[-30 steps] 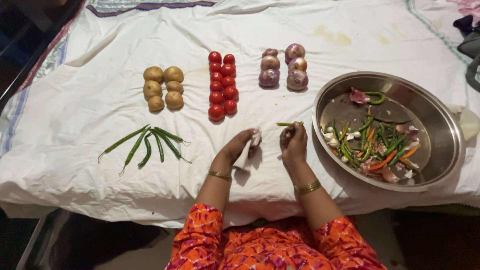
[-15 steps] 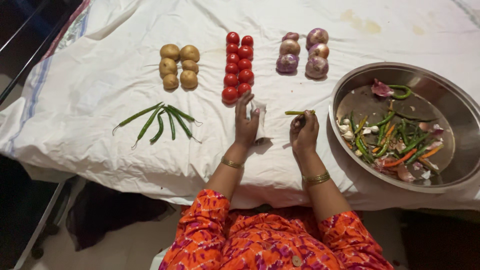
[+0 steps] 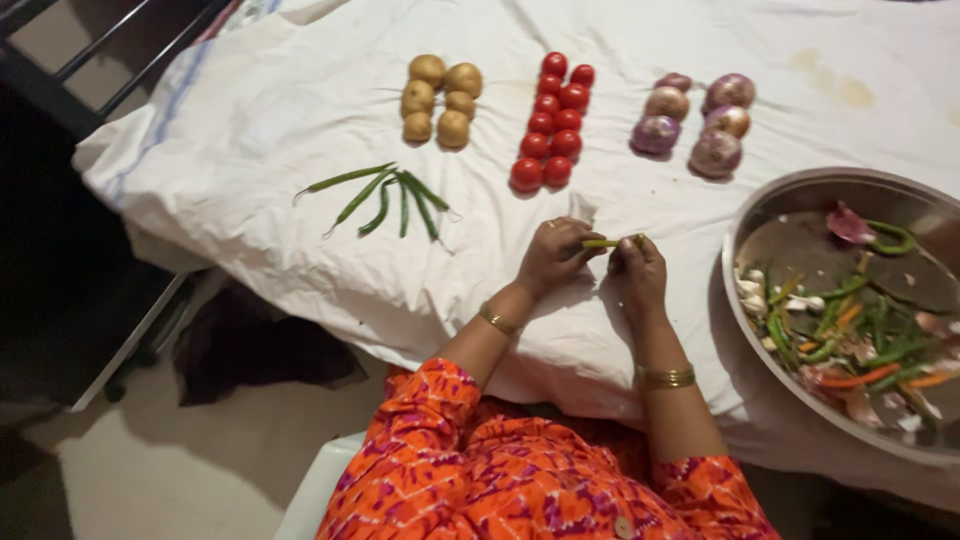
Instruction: The person wipes green chilies one by one with a cloth and places them back on the white surface, then moves several vegetables into a metal bowl.
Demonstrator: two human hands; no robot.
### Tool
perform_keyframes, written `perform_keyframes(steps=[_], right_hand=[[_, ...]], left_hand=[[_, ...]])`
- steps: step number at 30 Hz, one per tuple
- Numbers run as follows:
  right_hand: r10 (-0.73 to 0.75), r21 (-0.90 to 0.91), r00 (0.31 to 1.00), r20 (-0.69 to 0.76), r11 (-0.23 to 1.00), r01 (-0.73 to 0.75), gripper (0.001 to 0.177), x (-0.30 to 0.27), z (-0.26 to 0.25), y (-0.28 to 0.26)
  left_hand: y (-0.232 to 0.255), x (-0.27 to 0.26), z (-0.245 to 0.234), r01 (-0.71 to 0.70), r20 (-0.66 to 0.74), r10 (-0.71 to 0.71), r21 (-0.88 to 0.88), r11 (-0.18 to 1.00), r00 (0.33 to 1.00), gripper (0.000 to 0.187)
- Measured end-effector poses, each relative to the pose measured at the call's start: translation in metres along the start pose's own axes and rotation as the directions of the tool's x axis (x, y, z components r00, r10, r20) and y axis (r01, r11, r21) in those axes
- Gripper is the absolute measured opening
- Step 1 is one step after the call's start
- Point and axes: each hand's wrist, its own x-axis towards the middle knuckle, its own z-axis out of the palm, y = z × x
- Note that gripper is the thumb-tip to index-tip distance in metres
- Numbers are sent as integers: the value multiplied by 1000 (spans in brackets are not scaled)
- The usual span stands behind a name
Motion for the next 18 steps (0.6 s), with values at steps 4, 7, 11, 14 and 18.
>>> perform_keyframes(steps=[4, 7, 11, 14, 18], right_hand=[[74, -31, 996, 43, 997, -73, 22, -6, 2, 1], [-9, -176, 997, 81, 984, 23, 25, -1, -2, 4], [-32, -81, 999, 28, 996, 34, 20, -1, -1, 7], [-63, 54, 996, -61, 996, 66, 17, -4, 6, 2], [-163, -34, 986, -31, 986, 162, 33, -9, 14, -15]], left_hand=[[4, -2, -4, 145, -63, -162, -218, 965, 985, 19], [13, -4, -8, 183, -70, -219, -341, 922, 973, 19], [7, -7, -1, 322, -14, -407, -589, 741, 913, 14], [3, -11, 2, 471, 116, -526, -633, 615, 843, 20], [10, -7, -3, 451, 168, -474, -675, 584, 865, 18]])
